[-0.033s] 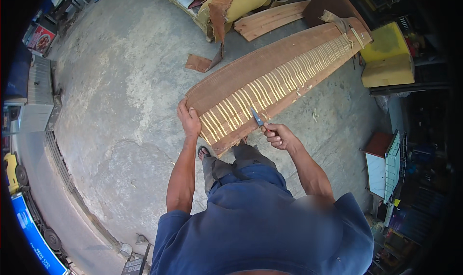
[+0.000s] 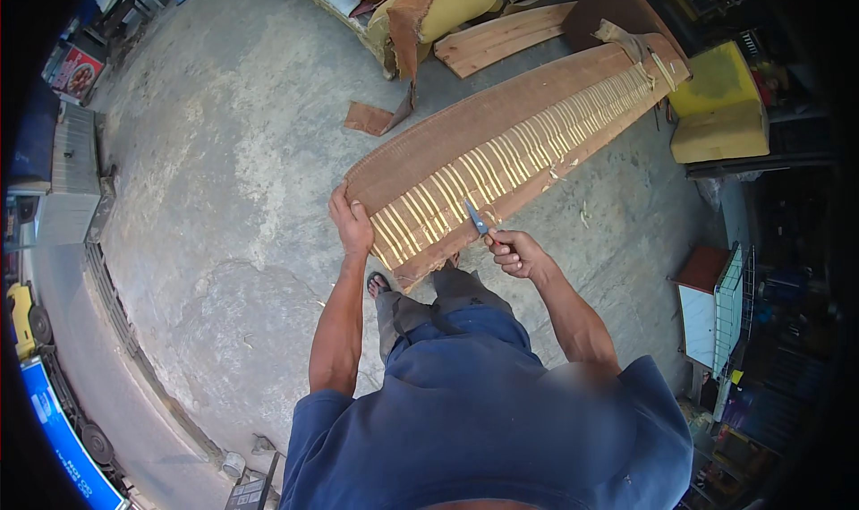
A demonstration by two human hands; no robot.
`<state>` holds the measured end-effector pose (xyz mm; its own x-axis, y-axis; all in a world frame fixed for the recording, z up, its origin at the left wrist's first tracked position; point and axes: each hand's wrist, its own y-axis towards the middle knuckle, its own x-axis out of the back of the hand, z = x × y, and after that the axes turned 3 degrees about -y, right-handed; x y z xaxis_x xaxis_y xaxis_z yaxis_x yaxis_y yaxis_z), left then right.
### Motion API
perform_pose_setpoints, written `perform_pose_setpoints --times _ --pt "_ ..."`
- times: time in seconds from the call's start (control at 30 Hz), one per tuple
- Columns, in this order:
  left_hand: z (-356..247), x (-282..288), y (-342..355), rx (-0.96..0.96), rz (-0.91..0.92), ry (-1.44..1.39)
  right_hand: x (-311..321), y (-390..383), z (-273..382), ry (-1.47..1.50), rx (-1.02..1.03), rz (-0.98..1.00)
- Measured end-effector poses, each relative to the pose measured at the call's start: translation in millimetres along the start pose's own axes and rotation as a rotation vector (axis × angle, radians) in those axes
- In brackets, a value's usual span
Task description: The person uses a pair of scissors to cut the fabric covering a long, curved wooden furniture piece. They then use a hammer to drive wooden dowels into the exposed slats of the piece, securing the structure.
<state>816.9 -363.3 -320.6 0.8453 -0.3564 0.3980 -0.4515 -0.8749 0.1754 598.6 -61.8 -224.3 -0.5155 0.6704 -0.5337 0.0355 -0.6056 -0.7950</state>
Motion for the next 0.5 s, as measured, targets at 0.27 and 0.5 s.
perform_pose_setpoints --times 0.27,0.5 --pt "1 5 6 -0.011 0.042 0.047 -28 23 -25 -1.186 0.650 -0.660" --pt "-6 7 10 -0.003 0.073 0.061 -16 25 -16 -1.226 0.591 -0.711"
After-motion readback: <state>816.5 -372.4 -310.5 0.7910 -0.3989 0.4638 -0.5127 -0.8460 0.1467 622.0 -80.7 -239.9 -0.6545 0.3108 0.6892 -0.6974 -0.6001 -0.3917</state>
